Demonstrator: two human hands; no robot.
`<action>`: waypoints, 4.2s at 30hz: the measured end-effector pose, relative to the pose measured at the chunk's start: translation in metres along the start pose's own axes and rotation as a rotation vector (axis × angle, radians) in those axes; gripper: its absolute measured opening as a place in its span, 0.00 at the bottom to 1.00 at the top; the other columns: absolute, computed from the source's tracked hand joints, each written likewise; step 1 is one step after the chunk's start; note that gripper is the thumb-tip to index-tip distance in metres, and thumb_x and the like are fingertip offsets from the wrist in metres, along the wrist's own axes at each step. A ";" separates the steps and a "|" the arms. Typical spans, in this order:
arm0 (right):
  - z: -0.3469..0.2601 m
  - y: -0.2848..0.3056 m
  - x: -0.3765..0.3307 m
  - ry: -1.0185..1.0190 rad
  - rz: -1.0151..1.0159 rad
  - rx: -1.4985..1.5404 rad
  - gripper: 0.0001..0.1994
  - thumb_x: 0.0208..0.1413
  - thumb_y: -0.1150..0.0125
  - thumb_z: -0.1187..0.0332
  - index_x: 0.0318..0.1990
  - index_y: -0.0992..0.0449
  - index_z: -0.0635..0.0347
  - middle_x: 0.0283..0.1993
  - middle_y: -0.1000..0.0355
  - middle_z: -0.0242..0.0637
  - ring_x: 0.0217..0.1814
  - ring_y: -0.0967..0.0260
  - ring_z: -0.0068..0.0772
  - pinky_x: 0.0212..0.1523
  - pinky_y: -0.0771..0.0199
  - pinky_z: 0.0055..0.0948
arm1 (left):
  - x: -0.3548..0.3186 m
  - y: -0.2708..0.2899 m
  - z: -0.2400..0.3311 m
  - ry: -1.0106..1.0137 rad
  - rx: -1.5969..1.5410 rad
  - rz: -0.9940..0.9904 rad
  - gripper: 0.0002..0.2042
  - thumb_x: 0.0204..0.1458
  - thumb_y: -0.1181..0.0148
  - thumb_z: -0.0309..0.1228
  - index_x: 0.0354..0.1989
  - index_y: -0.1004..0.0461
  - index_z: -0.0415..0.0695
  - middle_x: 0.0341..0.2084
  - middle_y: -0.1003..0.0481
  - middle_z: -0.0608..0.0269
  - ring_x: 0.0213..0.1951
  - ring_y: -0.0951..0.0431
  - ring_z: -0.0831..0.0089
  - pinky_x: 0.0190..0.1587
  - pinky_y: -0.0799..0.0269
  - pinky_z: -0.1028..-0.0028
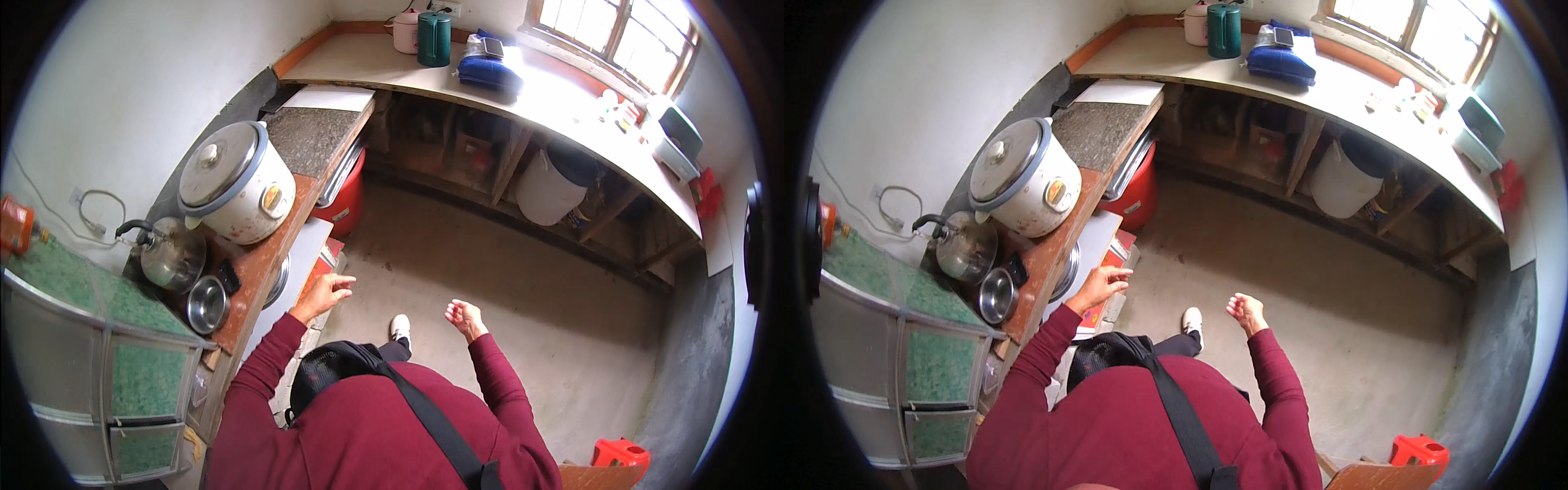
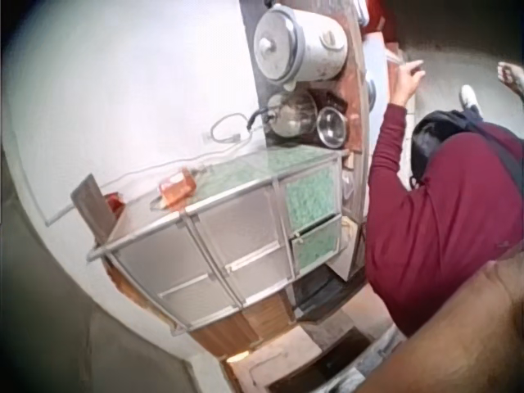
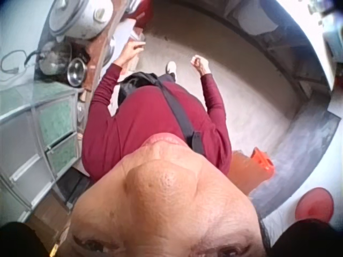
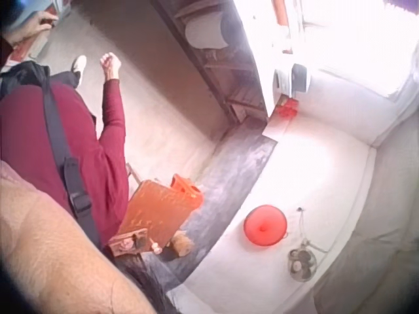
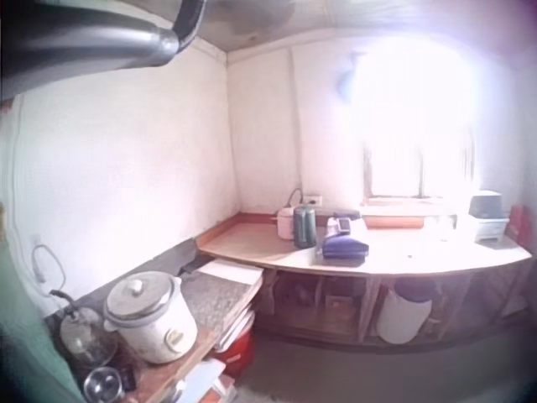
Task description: The person retrieves a large metal bowl from a utility area and places it on a kitchen counter. They then pick up a green electric kettle, pour hot water into a small metal bowl on a wooden table, and place the kettle down. After washing their hands at a sink, the person returns to the table and begins handling a pile of minced meat on a cutting board, picking up portions of it with their hands.
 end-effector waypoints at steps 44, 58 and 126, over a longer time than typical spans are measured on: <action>-0.557 -0.480 0.244 0.244 -0.608 -0.458 0.11 0.56 0.51 0.68 0.42 0.29 0.65 0.28 0.30 0.36 0.25 0.32 0.23 0.28 0.28 0.22 | 0.692 0.134 0.093 -0.166 0.051 0.122 0.12 0.47 0.42 0.27 0.42 0.26 0.45 0.26 0.30 0.64 0.27 0.31 0.78 0.30 0.34 0.78; -0.606 -0.570 0.291 0.356 -0.481 -0.444 0.10 0.55 0.50 0.70 0.40 0.29 0.68 0.26 0.32 0.36 0.24 0.33 0.25 0.27 0.27 0.22 | 0.814 0.187 0.081 -0.153 -0.075 0.016 0.12 0.47 0.42 0.28 0.42 0.26 0.44 0.28 0.29 0.61 0.29 0.28 0.77 0.35 0.31 0.77; -0.170 -0.352 0.036 -0.586 -1.344 -1.348 0.06 0.49 0.43 0.72 0.30 0.31 0.66 0.23 0.30 0.36 0.20 0.33 0.23 0.21 0.30 0.23 | 0.179 -0.111 0.076 0.766 -0.477 0.835 0.23 0.46 0.41 0.31 0.53 0.35 0.47 0.39 0.27 0.53 0.43 0.27 0.67 0.45 0.32 0.68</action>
Point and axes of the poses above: each hand's wrist, its own x-axis towards the middle knuckle, its own y-axis out of the back of the hand, z = x × y, the point moved 10 cm from there along x, towards the middle knuckle
